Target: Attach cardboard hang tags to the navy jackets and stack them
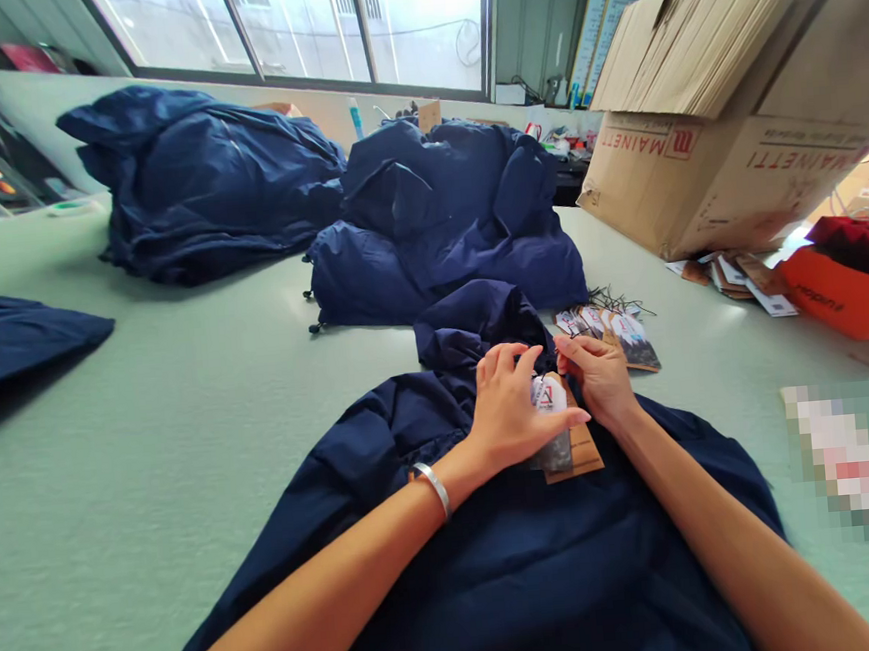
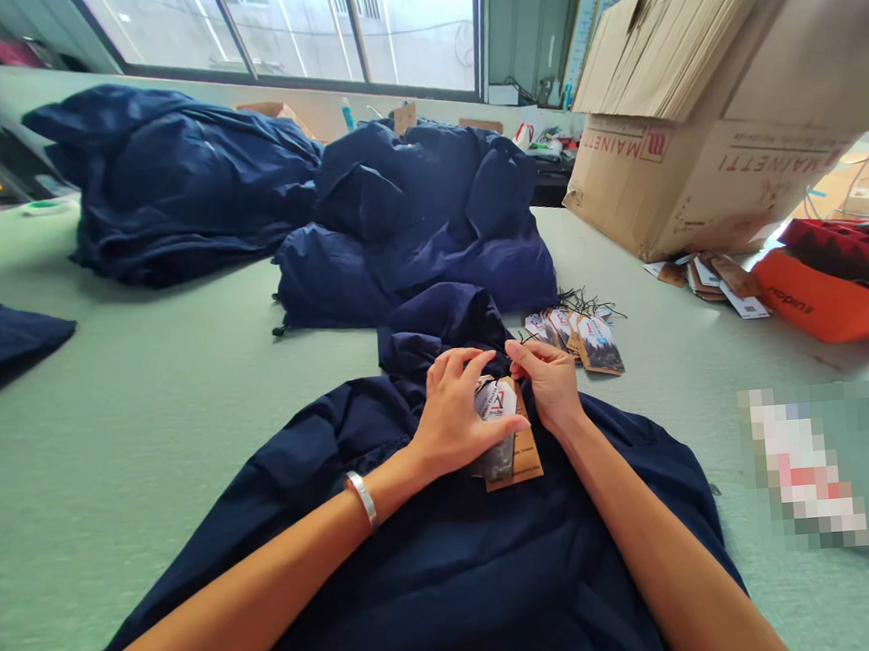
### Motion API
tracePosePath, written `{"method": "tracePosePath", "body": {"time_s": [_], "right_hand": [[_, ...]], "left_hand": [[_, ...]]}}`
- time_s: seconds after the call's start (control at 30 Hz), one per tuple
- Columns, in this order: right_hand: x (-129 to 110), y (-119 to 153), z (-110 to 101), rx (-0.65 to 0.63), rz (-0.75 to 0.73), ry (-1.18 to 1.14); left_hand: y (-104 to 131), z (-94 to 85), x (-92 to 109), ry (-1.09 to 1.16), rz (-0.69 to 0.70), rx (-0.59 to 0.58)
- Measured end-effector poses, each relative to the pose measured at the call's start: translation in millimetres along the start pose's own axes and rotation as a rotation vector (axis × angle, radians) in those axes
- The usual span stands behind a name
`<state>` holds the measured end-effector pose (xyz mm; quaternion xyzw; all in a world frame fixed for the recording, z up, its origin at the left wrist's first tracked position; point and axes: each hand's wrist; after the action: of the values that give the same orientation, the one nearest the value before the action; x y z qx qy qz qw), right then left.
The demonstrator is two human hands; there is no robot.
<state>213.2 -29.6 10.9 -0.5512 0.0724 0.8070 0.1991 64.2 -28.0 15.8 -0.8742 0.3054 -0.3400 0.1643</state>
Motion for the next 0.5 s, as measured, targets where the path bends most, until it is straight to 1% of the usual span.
{"method": "tracePosePath", "body": {"time_s": [0.1,0.23,0.3,0.4,0.5], "right_hand": [[1.5,0.0,-0.5,-0.028,-0.005,-0.006],[2.3,1.3,0.3,-0.059,0.020,-0.015],[2.2,2.5,1.5,-0.066,0.016,-0.013],[2.0,3.0,2.4,-0.062,0.008,-0.022],[2.2,1.4,1.2,-0.056,0.015,-0.039]], "left_hand": [[5.3,3.2,8.1,-0.071,-0.022,-0.040],[7.9,7.7,11.6,-0.116,-0.099,-0.119],[8.3,8.0,12.9,-0.147,-0.115,-0.172],[7.0,3.5,15.0,-0.188,-0.119,-0.237],[0.2,-9.3,14.0,-0.234,-0.098,-0.295]]}}
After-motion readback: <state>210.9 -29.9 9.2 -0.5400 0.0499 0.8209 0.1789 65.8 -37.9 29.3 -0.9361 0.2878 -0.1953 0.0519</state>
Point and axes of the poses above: each hand's wrist, its own y-axis away from the middle knuckle, its own z-axis out of the palm, x = y × z, and after that the axes turned 4 degrees about -y, right-handed
